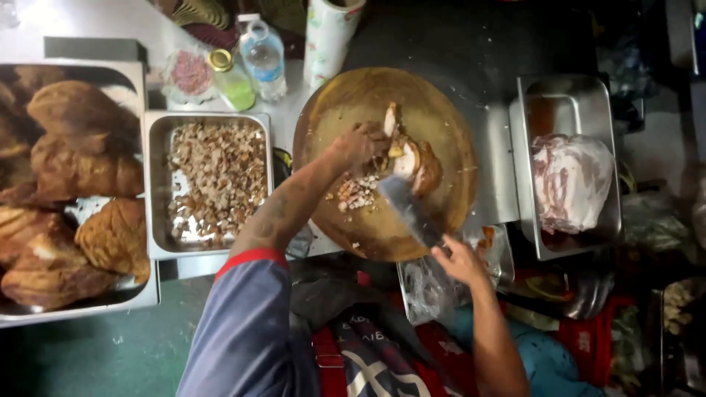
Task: Chopping roasted meat into small pieces using a cleaver on a wooden chopping board.
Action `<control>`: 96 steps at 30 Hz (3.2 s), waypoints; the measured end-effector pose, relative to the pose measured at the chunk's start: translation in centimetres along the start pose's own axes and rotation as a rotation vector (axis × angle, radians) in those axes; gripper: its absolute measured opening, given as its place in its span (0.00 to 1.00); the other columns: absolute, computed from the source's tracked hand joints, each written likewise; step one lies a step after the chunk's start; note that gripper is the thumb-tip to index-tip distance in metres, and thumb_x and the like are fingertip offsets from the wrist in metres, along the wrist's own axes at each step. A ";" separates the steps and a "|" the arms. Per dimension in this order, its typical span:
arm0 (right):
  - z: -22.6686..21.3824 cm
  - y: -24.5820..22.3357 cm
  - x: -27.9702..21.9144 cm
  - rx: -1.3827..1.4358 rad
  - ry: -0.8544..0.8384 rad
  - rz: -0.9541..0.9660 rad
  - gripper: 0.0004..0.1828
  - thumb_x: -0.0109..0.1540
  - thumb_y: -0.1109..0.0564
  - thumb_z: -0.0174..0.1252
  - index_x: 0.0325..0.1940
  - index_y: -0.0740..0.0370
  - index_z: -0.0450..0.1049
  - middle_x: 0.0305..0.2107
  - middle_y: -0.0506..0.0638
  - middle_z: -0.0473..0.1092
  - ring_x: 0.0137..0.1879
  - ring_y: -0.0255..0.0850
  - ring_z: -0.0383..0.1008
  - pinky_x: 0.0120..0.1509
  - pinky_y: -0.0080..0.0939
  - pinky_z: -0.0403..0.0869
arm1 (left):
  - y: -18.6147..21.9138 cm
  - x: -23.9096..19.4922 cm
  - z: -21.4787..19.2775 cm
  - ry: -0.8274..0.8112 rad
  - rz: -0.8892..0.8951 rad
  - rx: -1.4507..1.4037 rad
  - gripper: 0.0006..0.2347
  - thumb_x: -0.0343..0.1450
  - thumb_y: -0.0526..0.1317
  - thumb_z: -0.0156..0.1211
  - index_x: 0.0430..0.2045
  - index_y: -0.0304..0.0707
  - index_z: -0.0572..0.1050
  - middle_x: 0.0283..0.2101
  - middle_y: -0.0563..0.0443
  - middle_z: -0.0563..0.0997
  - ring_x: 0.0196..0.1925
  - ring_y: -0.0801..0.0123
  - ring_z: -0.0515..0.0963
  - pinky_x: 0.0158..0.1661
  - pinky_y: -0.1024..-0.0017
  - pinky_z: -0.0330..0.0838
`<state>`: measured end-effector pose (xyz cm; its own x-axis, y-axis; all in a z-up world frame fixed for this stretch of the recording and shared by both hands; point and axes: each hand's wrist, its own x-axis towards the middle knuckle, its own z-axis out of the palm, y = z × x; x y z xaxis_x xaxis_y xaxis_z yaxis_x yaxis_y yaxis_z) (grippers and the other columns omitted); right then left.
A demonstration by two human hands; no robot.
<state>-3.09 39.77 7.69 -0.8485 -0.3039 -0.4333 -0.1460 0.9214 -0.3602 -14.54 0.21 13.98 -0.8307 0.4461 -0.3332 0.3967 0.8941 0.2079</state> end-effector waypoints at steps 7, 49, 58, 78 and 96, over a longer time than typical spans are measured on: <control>5.7 -1.7 -0.4 0.222 -0.121 -0.237 0.18 0.62 0.41 0.61 0.39 0.57 0.77 0.26 0.63 0.75 0.34 0.56 0.78 0.36 0.52 0.73 | -0.8 2.4 1.8 -0.078 0.101 0.126 0.27 0.67 0.57 0.62 0.61 0.57 0.70 0.69 0.59 0.68 0.75 0.55 0.58 0.69 0.53 0.57; 6.9 -10.1 5.5 -0.019 0.254 -0.158 0.21 0.70 0.42 0.46 0.58 0.59 0.65 0.30 0.66 0.76 0.41 0.62 0.81 0.41 0.58 0.78 | 6.3 -3.0 19.1 0.464 -0.861 -1.102 0.08 0.66 0.42 0.63 0.36 0.45 0.81 0.36 0.45 0.86 0.46 0.48 0.85 0.45 0.52 0.79; 5.3 -11.1 5.2 0.020 0.236 -0.151 0.18 0.70 0.42 0.45 0.54 0.57 0.66 0.27 0.67 0.76 0.40 0.65 0.80 0.43 0.62 0.76 | 6.3 -3.7 18.6 0.502 -0.821 -1.148 0.06 0.67 0.41 0.65 0.34 0.44 0.80 0.34 0.46 0.86 0.44 0.51 0.86 0.42 0.58 0.79; 6.1 -10.2 6.6 0.078 0.128 -0.174 0.15 0.68 0.44 0.50 0.45 0.57 0.69 0.24 0.68 0.75 0.39 0.65 0.80 0.40 0.63 0.76 | 6.6 -7.2 11.5 0.385 -0.696 -0.749 0.12 0.68 0.45 0.65 0.45 0.50 0.79 0.46 0.48 0.84 0.52 0.51 0.84 0.53 0.56 0.77; 3.6 -9.1 4.2 0.370 0.165 -0.142 0.14 0.68 0.48 0.53 0.38 0.62 0.67 0.18 0.54 0.75 0.20 0.45 0.77 0.20 0.42 0.74 | 5.3 -4.9 15.1 0.245 -0.105 -0.156 0.23 0.70 0.57 0.59 0.54 0.43 0.73 0.57 0.46 0.74 0.58 0.50 0.77 0.57 0.54 0.66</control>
<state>-3.54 29.27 6.19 -0.9075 -0.3509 -0.2309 -0.1005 0.7151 -0.6918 -2.44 3.40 2.87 -0.9409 0.3116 -0.1327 0.2547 0.9092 0.3294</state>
